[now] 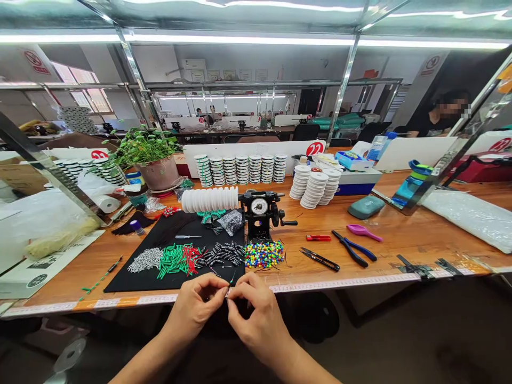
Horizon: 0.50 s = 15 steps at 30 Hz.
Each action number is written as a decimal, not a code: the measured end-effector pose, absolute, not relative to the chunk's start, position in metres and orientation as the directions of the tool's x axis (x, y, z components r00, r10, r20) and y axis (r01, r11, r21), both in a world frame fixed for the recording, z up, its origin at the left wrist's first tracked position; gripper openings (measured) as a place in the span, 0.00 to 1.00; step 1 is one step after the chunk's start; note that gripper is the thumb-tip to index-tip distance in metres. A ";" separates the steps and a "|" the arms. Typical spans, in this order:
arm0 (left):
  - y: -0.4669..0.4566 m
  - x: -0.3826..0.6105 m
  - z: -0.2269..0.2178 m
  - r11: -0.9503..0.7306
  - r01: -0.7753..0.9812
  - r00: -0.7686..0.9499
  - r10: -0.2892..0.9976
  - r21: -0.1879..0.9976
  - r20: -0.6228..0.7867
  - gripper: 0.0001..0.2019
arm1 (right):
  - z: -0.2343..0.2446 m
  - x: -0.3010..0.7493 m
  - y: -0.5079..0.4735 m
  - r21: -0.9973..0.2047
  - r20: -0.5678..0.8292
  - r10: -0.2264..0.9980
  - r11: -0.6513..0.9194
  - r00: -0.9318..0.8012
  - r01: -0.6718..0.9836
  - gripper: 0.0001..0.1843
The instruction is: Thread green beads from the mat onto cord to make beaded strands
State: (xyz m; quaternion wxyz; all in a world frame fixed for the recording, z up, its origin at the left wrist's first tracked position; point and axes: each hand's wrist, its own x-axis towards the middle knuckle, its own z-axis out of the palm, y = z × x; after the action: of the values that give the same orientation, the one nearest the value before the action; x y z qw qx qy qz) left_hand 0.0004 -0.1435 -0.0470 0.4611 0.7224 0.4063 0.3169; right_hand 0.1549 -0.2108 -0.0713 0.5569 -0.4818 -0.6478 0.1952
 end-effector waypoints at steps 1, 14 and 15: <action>-0.143 0.000 -0.047 -0.224 0.288 0.475 0.877 0.931 0.064 0.11 | -0.072 0.155 -0.211 -0.827 0.485 0.872 0.429 0.074 0.364 0.06; -0.132 -0.012 -0.049 -0.899 0.367 0.741 0.438 0.239 0.509 0.10 | -0.055 0.174 -0.170 -0.490 0.558 0.799 0.535 -0.223 0.688 0.11; -0.129 -0.014 -0.049 -0.922 0.365 0.774 0.379 0.131 0.507 0.11 | -0.054 0.176 -0.163 -0.524 0.506 0.836 0.493 -0.212 0.694 0.10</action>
State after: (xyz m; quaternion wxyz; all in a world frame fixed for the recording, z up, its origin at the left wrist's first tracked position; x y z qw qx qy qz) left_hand -0.0138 -0.1291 -0.0490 0.0128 0.9418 0.1974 0.2718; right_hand 0.1758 -0.1632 -0.0542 0.3859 -0.4949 -0.7731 0.0918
